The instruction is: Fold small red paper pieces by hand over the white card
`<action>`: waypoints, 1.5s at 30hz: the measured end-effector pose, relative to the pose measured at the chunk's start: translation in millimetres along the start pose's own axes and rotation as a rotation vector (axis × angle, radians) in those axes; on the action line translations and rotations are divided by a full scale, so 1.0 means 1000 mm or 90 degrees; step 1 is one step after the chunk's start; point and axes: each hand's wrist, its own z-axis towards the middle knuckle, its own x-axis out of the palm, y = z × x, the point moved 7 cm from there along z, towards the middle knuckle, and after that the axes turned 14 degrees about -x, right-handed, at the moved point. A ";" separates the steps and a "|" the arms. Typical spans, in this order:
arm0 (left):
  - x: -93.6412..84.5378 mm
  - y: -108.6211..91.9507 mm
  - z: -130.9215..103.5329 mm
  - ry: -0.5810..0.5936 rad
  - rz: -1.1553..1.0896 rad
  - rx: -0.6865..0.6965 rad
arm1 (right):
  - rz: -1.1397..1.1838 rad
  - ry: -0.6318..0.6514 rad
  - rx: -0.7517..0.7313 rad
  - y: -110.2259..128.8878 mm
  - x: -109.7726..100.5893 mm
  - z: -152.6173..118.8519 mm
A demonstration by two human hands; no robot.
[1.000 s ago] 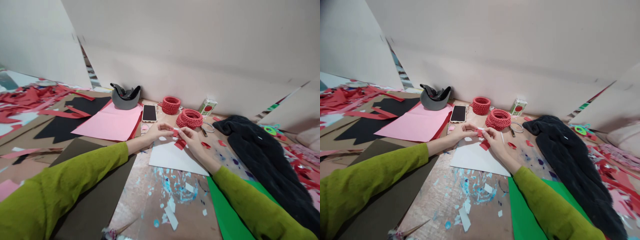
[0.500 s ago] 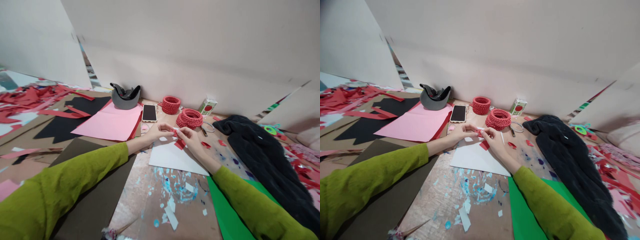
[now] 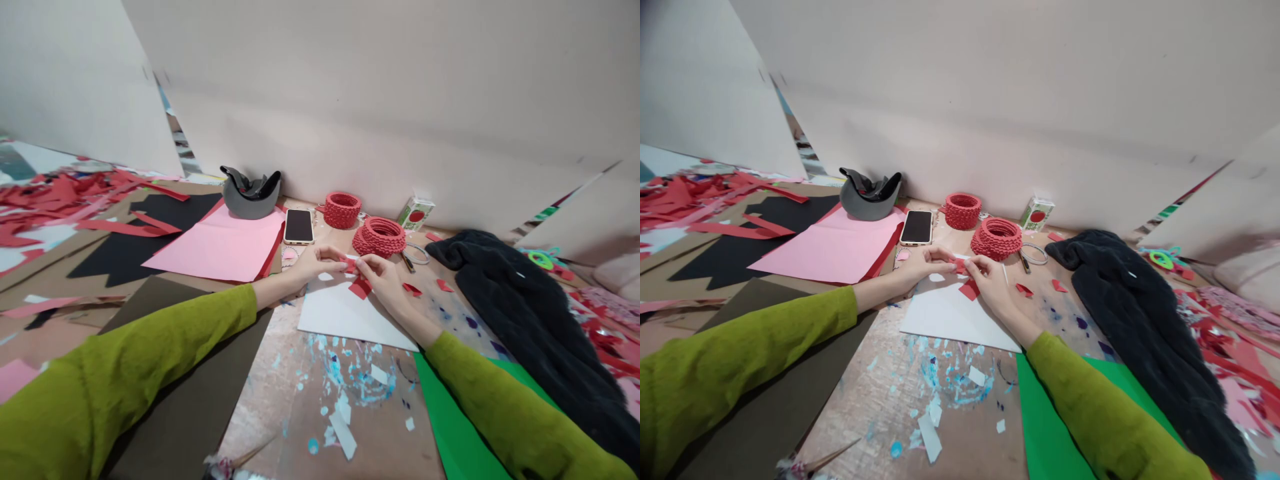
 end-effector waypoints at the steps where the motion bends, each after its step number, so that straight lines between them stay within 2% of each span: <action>1: -0.001 0.001 0.000 -0.007 -0.004 0.000 | 0.003 0.001 0.000 0.000 0.000 0.000; 11: -0.002 0.002 0.003 0.007 -0.013 0.006 | -0.089 0.010 -0.034 0.005 0.000 -0.001; 21: 0.004 -0.003 0.000 0.048 -0.010 0.026 | -0.228 0.000 -0.127 0.024 0.001 -0.008; 27: 0.005 -0.004 -0.002 0.060 -0.027 -0.013 | -0.299 0.052 -0.210 0.037 0.006 -0.010; 31: 0.007 -0.003 -0.004 0.103 -0.084 -0.030 | -0.306 0.061 -0.229 0.043 0.008 -0.009; 36: 0.004 -0.002 -0.004 0.072 -0.069 -0.032 | -0.296 0.069 -0.234 0.042 0.009 -0.009; 45: 0.001 -0.001 -0.002 0.055 -0.064 -0.026 | -0.267 0.014 -0.219 0.035 0.000 -0.011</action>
